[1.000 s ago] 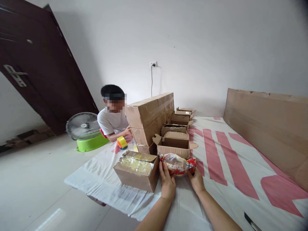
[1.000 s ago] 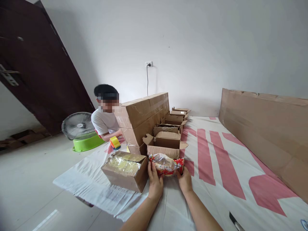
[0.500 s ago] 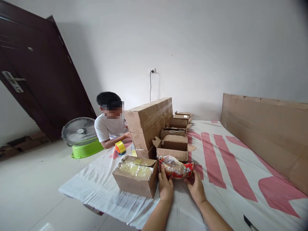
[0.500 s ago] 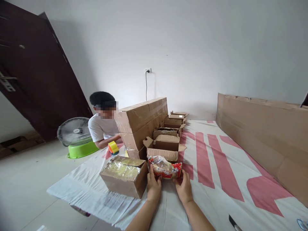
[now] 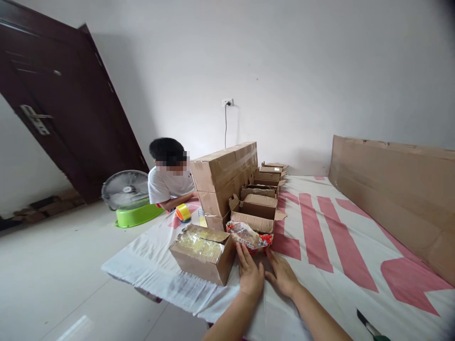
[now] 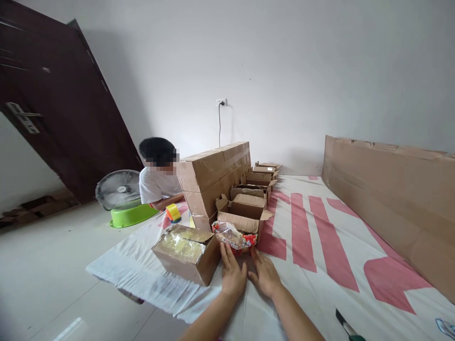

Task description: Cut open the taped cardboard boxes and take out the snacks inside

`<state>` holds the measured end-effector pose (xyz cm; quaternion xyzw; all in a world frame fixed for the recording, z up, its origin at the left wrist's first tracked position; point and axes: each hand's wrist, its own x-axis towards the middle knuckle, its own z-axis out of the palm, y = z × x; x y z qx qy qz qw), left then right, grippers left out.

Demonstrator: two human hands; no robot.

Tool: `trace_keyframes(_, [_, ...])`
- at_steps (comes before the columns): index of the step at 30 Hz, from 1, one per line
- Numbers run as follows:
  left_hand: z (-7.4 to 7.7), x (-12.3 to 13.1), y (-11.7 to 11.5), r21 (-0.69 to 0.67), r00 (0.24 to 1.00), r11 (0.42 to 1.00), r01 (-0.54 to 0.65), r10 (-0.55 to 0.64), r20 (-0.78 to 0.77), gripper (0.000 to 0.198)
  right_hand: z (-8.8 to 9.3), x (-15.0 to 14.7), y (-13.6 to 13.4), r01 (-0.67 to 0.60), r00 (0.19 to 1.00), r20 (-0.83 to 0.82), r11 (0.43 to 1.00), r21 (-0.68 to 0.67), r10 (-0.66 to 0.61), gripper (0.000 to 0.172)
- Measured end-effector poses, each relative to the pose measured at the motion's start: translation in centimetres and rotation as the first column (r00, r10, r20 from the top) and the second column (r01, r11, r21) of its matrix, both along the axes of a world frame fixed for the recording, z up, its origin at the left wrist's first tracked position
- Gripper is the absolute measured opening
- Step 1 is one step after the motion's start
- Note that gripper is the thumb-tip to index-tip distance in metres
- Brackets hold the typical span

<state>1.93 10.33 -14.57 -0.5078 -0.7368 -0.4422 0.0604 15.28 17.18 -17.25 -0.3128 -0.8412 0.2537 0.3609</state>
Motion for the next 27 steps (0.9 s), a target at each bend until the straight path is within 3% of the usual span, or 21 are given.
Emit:
trace_keyframes(4, [0.6,-0.4,0.8,-0.061,0.987,0.996,0.063,-0.071,-0.144,0.067,-0.1,-0.3,-0.2,0.011,0.999,0.036,1.0,0.021,-0.011,0.071])
trace_keyframes(7, [1.5,-1.2,2.0,-0.116,0.989,0.993,0.038,-0.054,-0.137,0.065,0.1,-0.1,-0.3,0.015,1.0,0.024,0.999,0.039,-0.016,0.071])
trace_keyframes(10, [2.3,-1.6,2.0,-0.147,0.987,0.988,0.058,-0.078,-0.138,0.07,0.3,0.3,-0.6,0.106,0.994,-0.03,0.993,0.042,-0.105,0.062])
trace_keyframes(13, [2.5,-1.1,-0.5,-0.145,0.976,0.98,0.136,-0.157,-0.151,0.077,0.4,0.8,-0.6,0.239,0.966,-0.102,0.971,0.012,-0.237,0.055])
trace_keyframes(16, [2.3,-1.0,-4.5,-0.074,0.909,0.933,0.352,-0.359,-0.209,0.071,0.5,1.1,-0.5,0.31,0.938,-0.149,0.95,-0.033,-0.312,0.046])
trace_keyframes(18, [2.4,-2.4,-7.1,-0.006,0.822,0.86,0.51,-0.489,-0.292,0.063,0.6,1.2,-0.5,0.317,0.933,-0.164,0.947,-0.053,-0.322,0.039])
trace_keyframes(20, [3.4,-5.5,-8.7,0.104,0.794,0.822,0.56,-0.496,-0.35,0.049,0.8,1.2,-0.7,0.307,0.934,-0.169,0.949,-0.067,-0.314,0.032])
trace_keyframes(21, [4.2,-7.7,-9.0,0.191,0.836,0.836,0.514,-0.438,-0.331,0.041,1.0,1.2,-0.8,0.297,0.937,-0.167,0.952,-0.075,-0.306,0.029])
trace_keyframes(22, [5.3,-10.3,-9.1,0.287,0.919,0.877,0.384,-0.334,-0.21,0.033,1.2,1.2,-0.9,0.285,0.942,-0.162,0.955,-0.083,-0.295,0.027])
trace_keyframes(23, [6.5,-13.1,-8.9,0.341,0.981,0.922,0.182,-0.194,0.003,0.031,1.4,1.3,-1.0,0.27,0.947,-0.155,0.958,-0.091,-0.282,0.025])
trace_keyframes(24, [7.7,-16.1,-8.6,0.333,0.97,0.943,-0.027,-0.055,0.236,0.038,1.7,1.3,-1.1,0.255,0.952,-0.148,0.962,-0.099,-0.267,0.024])
trace_keyframes(25, [8.9,-18.9,-8.3,0.305,0.945,0.945,-0.121,0.016,0.326,0.048,2.0,1.3,-1.3,0.24,0.957,-0.14,0.965,-0.105,-0.253,0.024])
trace_keyframes(27, [10.5,-23.5,-7.6,0.231,0.898,0.955,-0.186,0.07,0.434,0.06,2.4,1.3,-1.5,0.217,0.964,-0.13,0.969,-0.114,-0.231,0.025])
